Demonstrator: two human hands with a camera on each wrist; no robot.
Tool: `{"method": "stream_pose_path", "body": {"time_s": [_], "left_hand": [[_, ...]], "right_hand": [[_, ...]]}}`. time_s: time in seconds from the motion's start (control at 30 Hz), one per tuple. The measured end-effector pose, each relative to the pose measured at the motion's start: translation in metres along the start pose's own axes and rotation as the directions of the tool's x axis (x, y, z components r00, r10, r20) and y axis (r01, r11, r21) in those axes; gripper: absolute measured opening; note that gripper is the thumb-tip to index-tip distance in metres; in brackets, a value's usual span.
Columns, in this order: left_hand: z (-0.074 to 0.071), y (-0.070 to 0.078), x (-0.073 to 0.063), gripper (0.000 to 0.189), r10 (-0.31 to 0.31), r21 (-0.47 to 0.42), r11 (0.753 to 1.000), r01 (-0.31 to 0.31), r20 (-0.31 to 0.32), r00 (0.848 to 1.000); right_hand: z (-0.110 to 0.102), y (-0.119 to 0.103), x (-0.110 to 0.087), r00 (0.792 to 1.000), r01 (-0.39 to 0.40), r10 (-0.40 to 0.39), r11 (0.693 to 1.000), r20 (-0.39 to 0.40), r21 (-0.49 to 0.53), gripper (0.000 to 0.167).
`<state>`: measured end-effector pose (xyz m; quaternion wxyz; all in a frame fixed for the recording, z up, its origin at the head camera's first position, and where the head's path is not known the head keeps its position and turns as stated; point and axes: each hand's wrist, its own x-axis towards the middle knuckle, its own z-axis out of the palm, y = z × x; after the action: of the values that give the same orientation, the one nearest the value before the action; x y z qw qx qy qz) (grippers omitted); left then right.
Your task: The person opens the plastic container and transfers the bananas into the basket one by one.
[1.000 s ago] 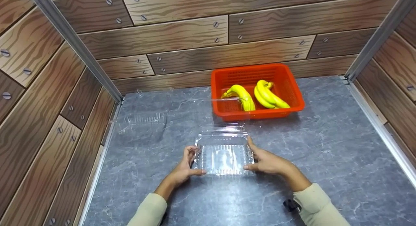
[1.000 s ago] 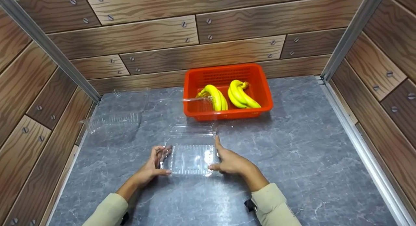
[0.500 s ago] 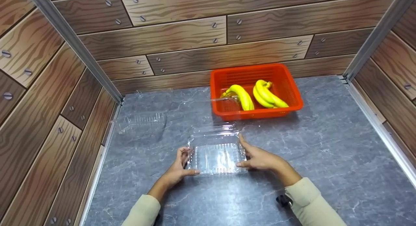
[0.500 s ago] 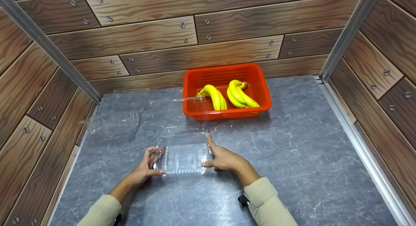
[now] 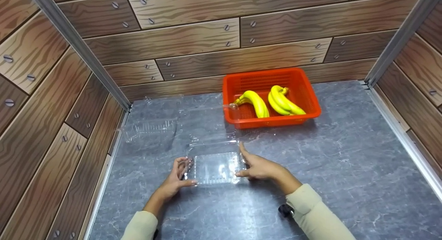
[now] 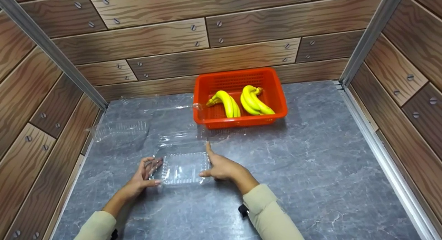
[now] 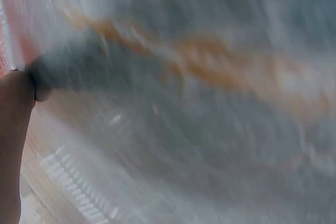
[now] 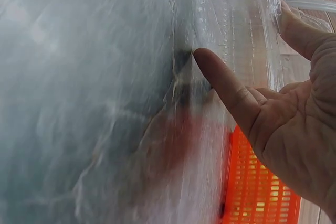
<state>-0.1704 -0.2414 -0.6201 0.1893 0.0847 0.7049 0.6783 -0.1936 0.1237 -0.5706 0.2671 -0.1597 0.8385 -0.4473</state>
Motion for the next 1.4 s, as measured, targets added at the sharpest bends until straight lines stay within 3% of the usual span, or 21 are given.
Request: {"method": "stream_pose_path", "body": {"time_s": [0.27,0.5,0.63,0.83,1.13,1.3,1.4], "left_hand": [[-0.018,-0.002,-0.005,0.088,-0.003,-0.006,1.0,0.003,-0.021,1.0],[-0.032,-0.002,-0.007,0.09,0.001,-0.042,0.999,-0.001,-0.002,1.0],[-0.038,0.001,-0.007,0.091,-0.019,-0.044,0.999,0.017,-0.039,0.999],[-0.039,0.0,-0.008,0.091,-0.008,-0.118,0.993,-0.008,-0.13,0.991],[-0.041,-0.003,-0.006,0.087,-0.022,-0.148,0.989,-0.005,-0.179,0.984],[-0.038,-0.003,-0.005,0.08,-0.029,-0.135,0.991,0.001,-0.204,0.978],[-0.035,-0.003,-0.003,0.074,-0.048,-0.1,0.995,0.024,-0.246,0.968]], "right_hand": [[0.01,-0.01,0.017,1.0,-0.012,0.012,1.0,0.01,-0.024,0.121],[0.013,-0.018,0.031,1.0,0.004,-0.002,0.999,0.025,-0.052,0.121],[0.014,-0.021,0.038,1.0,0.021,-0.019,0.998,0.021,-0.058,0.12],[0.017,-0.026,0.047,1.0,0.022,-0.022,0.999,0.013,-0.035,0.121],[0.016,-0.029,0.058,1.0,0.026,-0.026,0.999,-0.009,-0.024,0.12],[0.015,-0.03,0.058,1.0,0.016,-0.016,1.0,-0.021,-0.012,0.121],[0.015,-0.028,0.058,0.999,0.018,-0.017,1.0,-0.034,0.013,0.121]]}}
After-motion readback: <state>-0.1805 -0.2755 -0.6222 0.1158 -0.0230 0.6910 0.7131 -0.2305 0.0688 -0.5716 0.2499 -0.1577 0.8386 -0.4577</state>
